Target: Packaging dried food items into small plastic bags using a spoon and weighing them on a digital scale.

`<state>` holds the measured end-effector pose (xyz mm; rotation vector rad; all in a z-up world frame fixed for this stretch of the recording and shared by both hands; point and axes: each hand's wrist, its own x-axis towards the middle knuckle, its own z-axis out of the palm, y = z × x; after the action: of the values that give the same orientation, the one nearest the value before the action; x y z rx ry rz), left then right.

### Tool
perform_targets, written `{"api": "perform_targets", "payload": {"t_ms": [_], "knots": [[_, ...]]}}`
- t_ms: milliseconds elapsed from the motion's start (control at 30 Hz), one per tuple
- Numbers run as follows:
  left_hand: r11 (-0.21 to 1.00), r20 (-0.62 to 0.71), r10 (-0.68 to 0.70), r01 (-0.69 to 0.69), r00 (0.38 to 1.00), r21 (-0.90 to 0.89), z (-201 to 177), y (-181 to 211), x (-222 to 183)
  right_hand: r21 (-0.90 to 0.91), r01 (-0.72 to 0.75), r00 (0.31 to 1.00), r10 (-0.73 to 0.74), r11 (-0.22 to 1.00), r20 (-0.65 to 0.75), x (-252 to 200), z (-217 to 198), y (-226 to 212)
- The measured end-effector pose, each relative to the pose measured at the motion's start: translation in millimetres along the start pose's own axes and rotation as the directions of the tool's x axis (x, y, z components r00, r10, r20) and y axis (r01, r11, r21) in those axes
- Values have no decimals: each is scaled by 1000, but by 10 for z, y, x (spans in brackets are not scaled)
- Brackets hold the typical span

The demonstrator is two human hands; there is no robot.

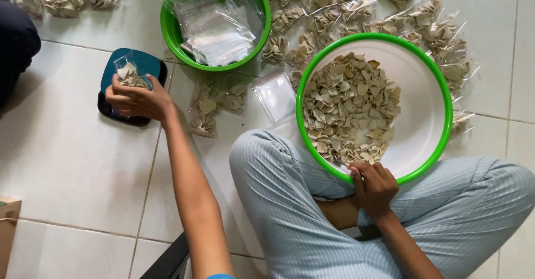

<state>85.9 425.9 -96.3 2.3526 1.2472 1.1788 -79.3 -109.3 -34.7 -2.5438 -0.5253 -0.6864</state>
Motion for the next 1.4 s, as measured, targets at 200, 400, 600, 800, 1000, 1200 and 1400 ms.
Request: {"api": "perform_targets", "payload": {"t_ms": [200,400,600,800,1000,1200,1400], "knots": [[922,145,-156,91,977,378,822,-827,178,-39,8,1000,-8,999,0,82,-44,-152],[996,229,-52,33,972,84,335,-555,182,-20,-1,1000,1,1000,7,-37,25,0],[995,240,-46,65,970,-70,197,-457,36,-1,5,1000,-5,1000,0,-19,19,-15],[888,72,182,-133,981,-440,309,-275,-119,-5,15,1000,-15,1000,-6,61,-20,-85],[629,-59,253,-210,966,-749,-64,926,-469,309,-262,962,271,914,12,153,-88,-179],[416,262,413,75,872,-906,-980,1932,-1310,688,-505,756,651,522,61,365,-252,-281],[388,239,613,-23,753,-921,-1421,2332,-1925,767,-322,695,689,555,-206,782,-717,-279]]}}
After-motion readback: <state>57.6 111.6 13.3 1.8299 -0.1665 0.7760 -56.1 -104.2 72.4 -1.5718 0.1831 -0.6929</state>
